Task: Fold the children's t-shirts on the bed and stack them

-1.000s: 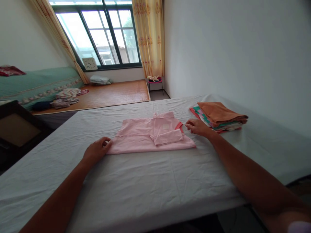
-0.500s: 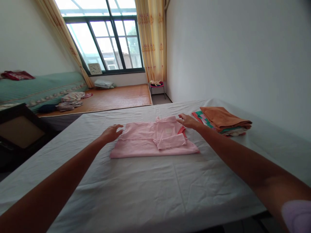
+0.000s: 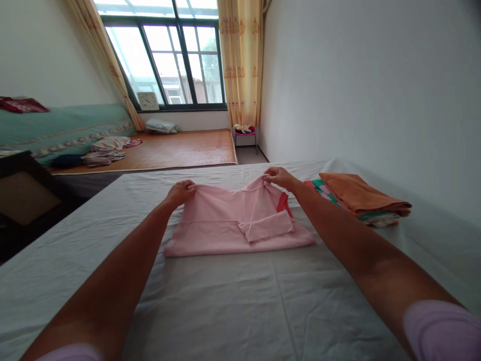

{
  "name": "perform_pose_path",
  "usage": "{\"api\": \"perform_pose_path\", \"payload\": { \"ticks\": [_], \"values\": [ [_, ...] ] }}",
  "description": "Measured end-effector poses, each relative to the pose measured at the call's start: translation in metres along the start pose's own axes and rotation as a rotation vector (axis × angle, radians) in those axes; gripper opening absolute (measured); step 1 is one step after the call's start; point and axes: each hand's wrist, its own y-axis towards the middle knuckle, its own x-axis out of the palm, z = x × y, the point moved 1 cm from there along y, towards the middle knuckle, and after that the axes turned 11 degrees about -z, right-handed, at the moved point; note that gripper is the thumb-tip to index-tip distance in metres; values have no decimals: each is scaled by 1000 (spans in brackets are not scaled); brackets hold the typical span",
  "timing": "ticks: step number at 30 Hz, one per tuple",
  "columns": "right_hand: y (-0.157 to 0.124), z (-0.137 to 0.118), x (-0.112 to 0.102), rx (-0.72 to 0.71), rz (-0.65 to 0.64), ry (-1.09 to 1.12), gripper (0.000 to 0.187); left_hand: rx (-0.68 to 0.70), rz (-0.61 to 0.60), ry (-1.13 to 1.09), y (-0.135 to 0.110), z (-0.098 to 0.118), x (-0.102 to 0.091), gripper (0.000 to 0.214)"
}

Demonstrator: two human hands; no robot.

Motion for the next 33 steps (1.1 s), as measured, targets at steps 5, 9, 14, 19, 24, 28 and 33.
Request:
{"api": "perform_pose_path", "payload": {
  "ticks": [5,9,14,19,24,28,33],
  "values": [
    [4,13,0,23,160,-114,24,-54,-34,-174,-13,-23,12,37],
    [21,30,8,242,209,-271,24,-95,-27,-157,-15,-29,22,41],
    [56,29,23,342,175,-389,34,-103,-36,-167,-12,-32,22,41],
    [71,18,31,396,-68,-237,23,-51,-29,-283,-16,-34,25,39],
    [52,-9,24,42,81,11,15,89,25,-582,-20,-29,11,40],
    [-2,-34,13,-338,116,132,16,150,-11,-567,-30,-25,-15,35],
    [-78,-31,16,-342,-179,-25,9,184,-217,-389,-61,-25,-13,26]
  ]
}}
